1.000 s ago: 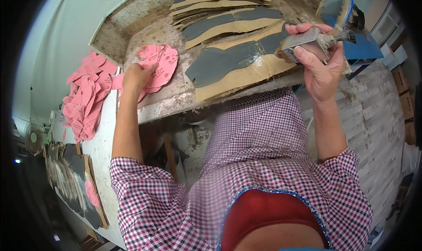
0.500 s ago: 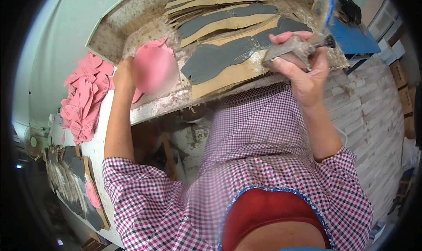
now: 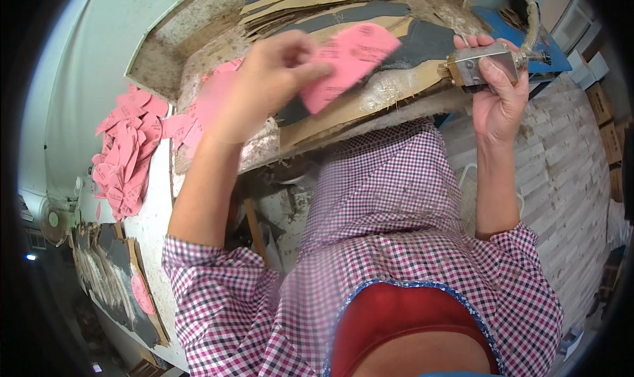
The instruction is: The person places pink insole cutouts onto grey sole pieces and uses a handheld stapler to fasten them together. The person repeatedly picks up a sole, aligns an insole, staples the pair, and sets the finished unit aside on the workbench.
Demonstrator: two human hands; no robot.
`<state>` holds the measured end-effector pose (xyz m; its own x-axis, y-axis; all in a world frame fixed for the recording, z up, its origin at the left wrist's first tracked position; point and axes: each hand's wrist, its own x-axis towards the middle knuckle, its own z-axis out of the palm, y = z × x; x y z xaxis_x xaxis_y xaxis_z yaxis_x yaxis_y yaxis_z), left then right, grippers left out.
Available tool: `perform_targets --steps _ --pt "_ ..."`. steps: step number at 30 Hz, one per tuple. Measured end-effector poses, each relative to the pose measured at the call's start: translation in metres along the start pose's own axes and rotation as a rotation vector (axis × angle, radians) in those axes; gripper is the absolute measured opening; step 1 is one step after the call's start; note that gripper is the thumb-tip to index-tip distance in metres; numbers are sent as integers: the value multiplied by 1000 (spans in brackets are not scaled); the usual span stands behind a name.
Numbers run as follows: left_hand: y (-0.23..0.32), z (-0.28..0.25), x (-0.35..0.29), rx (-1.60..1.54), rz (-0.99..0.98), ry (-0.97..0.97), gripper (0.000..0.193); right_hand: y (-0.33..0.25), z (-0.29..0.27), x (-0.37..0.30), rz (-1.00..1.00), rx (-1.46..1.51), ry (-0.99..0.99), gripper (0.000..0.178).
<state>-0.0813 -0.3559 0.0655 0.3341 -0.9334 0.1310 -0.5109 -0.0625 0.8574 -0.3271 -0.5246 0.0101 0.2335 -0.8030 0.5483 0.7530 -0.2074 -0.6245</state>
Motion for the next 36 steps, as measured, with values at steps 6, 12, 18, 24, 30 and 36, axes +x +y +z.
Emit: perform_targets --steps 6,12,18,24,30,36 --pt "0 48 47 108 -98 -229 15 -5 -18 -4 17 18 26 41" --pt "-9 57 51 206 -138 -224 13 -3 -29 -4 40 27 90 40" --pt "-11 65 50 376 -92 -204 16 1 -28 -4 91 57 136 38" --pt "-10 74 49 543 31 -192 22 3 -31 -2 93 18 145 33" --pt "-14 84 39 870 196 3 43 2 -32 -4 105 28 158 36" --pt "-22 86 35 938 249 174 63 2 -27 0 -69 -196 66 44"
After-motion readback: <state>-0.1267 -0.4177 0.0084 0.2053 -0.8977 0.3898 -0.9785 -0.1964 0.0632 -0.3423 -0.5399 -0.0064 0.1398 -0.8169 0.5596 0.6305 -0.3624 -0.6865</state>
